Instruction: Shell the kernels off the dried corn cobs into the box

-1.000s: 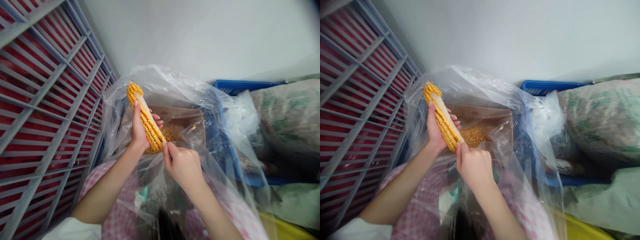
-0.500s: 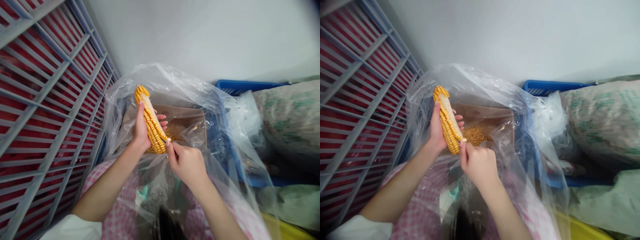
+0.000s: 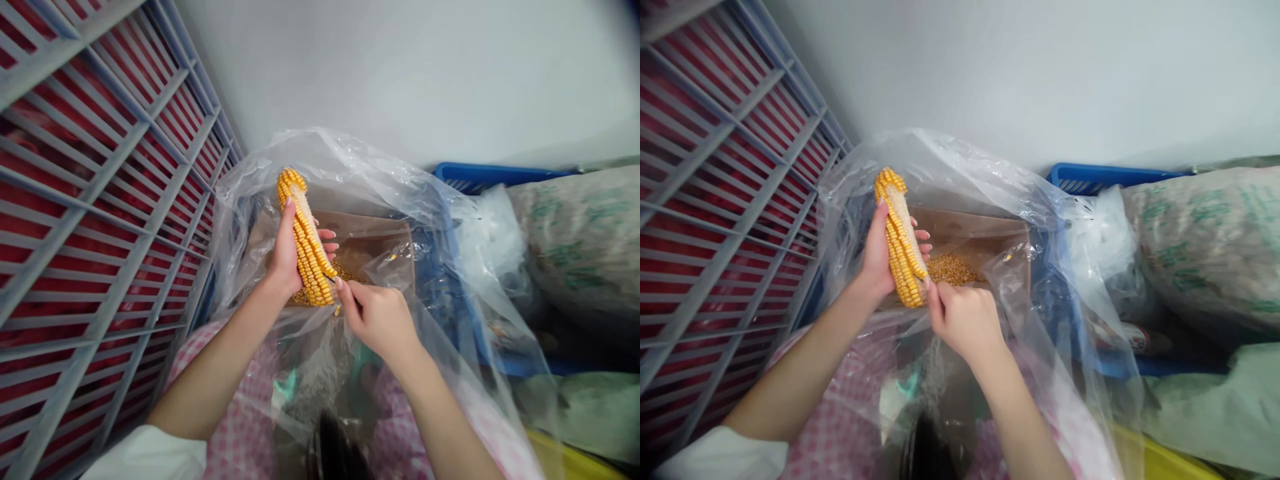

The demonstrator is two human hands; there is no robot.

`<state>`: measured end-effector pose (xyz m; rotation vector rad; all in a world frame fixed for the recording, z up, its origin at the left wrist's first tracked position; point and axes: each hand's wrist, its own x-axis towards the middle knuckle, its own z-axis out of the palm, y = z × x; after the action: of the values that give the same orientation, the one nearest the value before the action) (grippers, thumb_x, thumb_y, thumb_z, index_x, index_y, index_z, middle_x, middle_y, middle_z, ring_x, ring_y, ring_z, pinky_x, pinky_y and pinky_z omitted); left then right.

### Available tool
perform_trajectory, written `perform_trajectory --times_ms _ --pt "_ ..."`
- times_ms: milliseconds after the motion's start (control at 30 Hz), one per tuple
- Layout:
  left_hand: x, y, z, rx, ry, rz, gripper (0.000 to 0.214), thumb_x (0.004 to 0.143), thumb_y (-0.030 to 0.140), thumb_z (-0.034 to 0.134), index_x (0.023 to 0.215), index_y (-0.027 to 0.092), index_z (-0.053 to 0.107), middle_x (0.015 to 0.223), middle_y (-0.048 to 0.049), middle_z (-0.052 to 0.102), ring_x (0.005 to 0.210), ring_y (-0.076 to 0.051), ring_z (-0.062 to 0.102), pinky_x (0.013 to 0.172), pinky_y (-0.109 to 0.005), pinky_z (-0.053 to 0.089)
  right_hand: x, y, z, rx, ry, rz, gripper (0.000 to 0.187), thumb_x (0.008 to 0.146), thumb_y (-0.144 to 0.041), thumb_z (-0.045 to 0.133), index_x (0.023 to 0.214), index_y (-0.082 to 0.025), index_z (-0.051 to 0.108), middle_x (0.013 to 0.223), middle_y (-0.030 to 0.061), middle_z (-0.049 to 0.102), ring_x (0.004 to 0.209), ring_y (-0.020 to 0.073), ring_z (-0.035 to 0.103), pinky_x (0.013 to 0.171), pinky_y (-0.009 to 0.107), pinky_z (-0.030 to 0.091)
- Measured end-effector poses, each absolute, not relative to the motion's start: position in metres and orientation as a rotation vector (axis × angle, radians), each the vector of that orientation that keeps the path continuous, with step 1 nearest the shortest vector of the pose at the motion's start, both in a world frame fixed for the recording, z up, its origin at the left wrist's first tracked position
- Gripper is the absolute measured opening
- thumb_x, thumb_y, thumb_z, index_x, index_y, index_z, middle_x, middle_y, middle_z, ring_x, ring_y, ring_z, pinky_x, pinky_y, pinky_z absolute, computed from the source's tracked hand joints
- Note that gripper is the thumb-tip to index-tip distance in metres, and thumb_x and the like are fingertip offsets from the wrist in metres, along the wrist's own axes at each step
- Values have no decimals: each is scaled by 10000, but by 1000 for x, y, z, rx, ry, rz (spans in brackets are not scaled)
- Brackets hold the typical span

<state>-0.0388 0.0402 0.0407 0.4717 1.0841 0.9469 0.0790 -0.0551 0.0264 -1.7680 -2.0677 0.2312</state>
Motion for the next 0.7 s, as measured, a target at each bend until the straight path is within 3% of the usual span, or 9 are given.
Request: perform_trajectory --times_ms 700 --pt "-42 48 36 380 1063 796 472 767 620 360 737 172 505 605 -46 636 475 -155 601 484 -284 499 91 -41 22 -1611 -2172 310 436 899 -317 329 535 -171 519 433 -14 522 367 67 387 467 244 185"
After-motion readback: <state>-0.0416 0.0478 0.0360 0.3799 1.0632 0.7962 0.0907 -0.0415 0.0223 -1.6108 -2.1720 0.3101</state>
